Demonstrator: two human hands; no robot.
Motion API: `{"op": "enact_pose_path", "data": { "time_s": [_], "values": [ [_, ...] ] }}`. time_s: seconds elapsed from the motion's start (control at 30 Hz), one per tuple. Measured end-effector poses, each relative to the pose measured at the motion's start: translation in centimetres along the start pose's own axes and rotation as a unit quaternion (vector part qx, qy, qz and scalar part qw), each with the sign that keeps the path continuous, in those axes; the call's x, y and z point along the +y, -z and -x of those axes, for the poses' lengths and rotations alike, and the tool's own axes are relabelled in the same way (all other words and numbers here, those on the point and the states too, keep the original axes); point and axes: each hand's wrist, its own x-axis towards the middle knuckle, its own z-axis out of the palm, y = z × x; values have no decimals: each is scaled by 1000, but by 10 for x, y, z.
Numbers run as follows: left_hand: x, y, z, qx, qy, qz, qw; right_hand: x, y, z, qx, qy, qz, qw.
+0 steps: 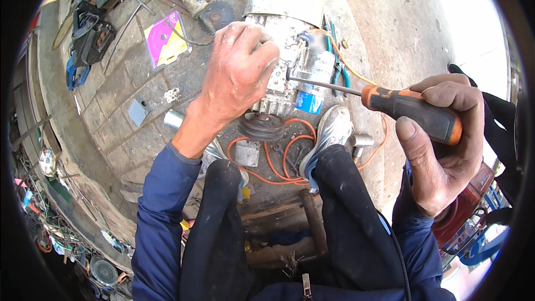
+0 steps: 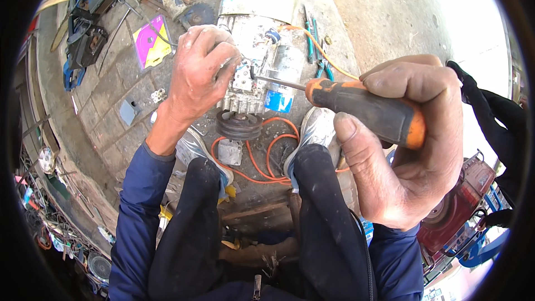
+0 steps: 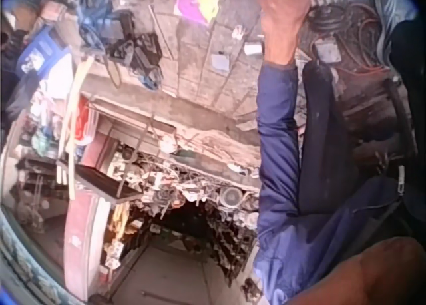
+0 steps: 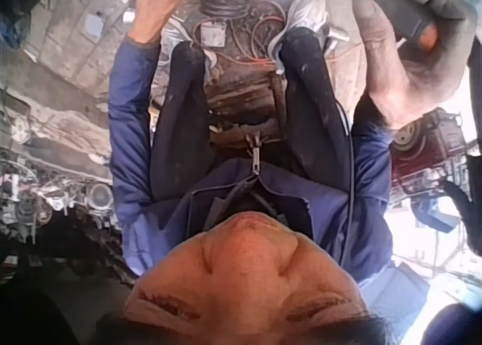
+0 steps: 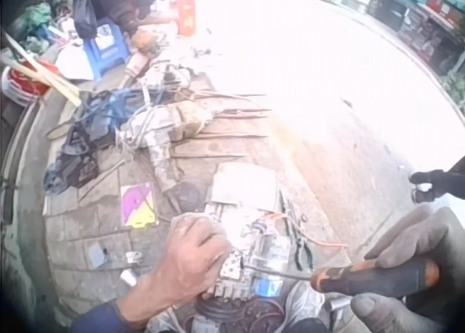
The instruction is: The person sits on the ground and uses a screwdriver to adjust and connect wires on a small electric motor. They repeatedly tighten screws and reposition wires on the motor's terminal block.
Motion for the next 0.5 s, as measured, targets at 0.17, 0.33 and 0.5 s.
{"op": "enact_pose_path", "data": {
  "time_s": [0.17, 0.33, 0.5],
  "values": [
    [0, -7, 9, -5, 17, 14, 1000, -12, -7, 1, 17, -1, -27, 999],
    [1, -6, 12, 2, 32, 21, 999, -18, -8, 2, 16, -16, -46, 999],
    [1, -8, 13, -1, 44, 32, 999, -15, -15, -5, -11, 10, -9, 1000]
  ]
}}
